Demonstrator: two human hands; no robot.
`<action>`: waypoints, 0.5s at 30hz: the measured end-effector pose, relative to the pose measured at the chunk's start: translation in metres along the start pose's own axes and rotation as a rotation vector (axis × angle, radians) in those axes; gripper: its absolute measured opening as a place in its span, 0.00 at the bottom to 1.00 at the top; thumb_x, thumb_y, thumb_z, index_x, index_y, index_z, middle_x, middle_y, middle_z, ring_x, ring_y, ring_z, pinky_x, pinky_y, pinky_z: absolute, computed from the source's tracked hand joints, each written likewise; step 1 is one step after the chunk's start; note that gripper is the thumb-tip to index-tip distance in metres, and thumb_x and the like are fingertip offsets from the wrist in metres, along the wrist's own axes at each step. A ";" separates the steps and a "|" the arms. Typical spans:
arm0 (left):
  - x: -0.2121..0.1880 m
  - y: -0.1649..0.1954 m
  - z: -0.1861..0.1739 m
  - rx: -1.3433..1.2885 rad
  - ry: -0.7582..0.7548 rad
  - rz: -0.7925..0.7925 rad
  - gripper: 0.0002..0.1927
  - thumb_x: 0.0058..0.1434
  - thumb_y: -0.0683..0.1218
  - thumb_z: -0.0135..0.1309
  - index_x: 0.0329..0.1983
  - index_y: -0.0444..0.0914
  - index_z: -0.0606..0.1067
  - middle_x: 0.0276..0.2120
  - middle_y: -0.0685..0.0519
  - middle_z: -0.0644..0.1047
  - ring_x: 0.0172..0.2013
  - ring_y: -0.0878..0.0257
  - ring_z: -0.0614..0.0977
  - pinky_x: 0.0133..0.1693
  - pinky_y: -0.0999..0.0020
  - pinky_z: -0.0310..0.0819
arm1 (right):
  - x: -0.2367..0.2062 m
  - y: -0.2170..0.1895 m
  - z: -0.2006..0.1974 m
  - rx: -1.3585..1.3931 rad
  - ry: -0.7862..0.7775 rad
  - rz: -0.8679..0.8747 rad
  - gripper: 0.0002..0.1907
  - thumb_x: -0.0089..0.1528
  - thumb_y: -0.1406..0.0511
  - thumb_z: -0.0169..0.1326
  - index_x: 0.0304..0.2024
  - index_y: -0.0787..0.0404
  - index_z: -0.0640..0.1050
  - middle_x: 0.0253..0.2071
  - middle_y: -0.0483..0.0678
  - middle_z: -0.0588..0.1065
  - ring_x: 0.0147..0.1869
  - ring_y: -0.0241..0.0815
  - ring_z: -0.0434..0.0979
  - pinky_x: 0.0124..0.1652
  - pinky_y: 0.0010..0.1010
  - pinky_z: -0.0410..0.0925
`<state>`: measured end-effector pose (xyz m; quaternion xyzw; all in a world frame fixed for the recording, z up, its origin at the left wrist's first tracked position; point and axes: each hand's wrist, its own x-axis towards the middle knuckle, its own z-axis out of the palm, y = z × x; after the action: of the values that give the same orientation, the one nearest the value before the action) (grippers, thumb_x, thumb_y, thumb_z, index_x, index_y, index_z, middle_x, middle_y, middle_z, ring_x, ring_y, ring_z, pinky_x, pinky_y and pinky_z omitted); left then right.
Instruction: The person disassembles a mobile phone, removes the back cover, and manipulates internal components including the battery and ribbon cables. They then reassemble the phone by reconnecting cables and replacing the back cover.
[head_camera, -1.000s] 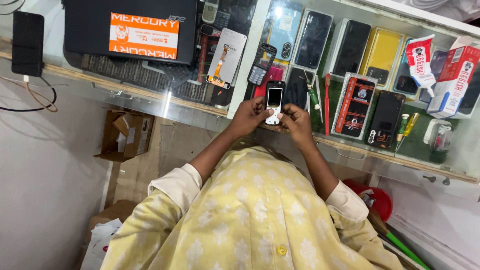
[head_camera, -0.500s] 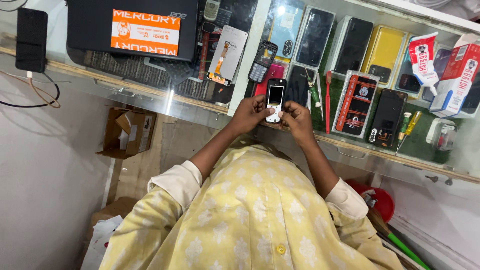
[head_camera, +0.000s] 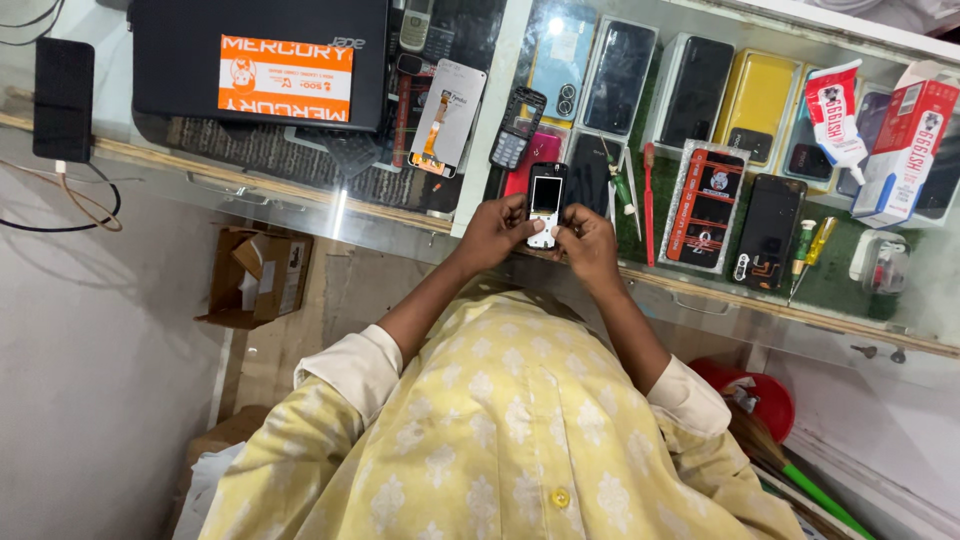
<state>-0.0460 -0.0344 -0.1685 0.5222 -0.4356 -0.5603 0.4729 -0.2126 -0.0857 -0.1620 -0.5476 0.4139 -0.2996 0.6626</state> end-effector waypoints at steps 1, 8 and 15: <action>0.000 0.000 0.000 -0.005 -0.002 0.013 0.10 0.65 0.44 0.61 0.45 0.35 0.77 0.26 0.63 0.72 0.28 0.76 0.69 0.30 0.76 0.64 | 0.000 0.000 0.000 0.004 0.001 -0.006 0.02 0.63 0.73 0.54 0.37 0.68 0.74 0.28 0.46 0.74 0.25 0.31 0.74 0.26 0.24 0.70; -0.002 -0.002 -0.003 0.080 0.026 0.044 0.14 0.64 0.46 0.64 0.32 0.37 0.70 0.22 0.63 0.63 0.26 0.75 0.63 0.28 0.75 0.58 | 0.000 0.000 0.002 0.017 0.034 0.005 0.04 0.62 0.72 0.55 0.39 0.67 0.75 0.28 0.45 0.74 0.24 0.30 0.72 0.26 0.23 0.70; -0.002 -0.003 -0.002 0.001 0.008 0.012 0.13 0.64 0.47 0.62 0.32 0.38 0.71 0.21 0.63 0.66 0.24 0.75 0.66 0.27 0.75 0.61 | 0.000 0.004 0.000 0.005 0.045 -0.002 0.04 0.63 0.73 0.56 0.39 0.68 0.75 0.28 0.46 0.74 0.25 0.30 0.72 0.26 0.23 0.69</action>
<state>-0.0440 -0.0320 -0.1709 0.5222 -0.4371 -0.5550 0.4777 -0.2128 -0.0847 -0.1659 -0.5394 0.4273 -0.3136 0.6543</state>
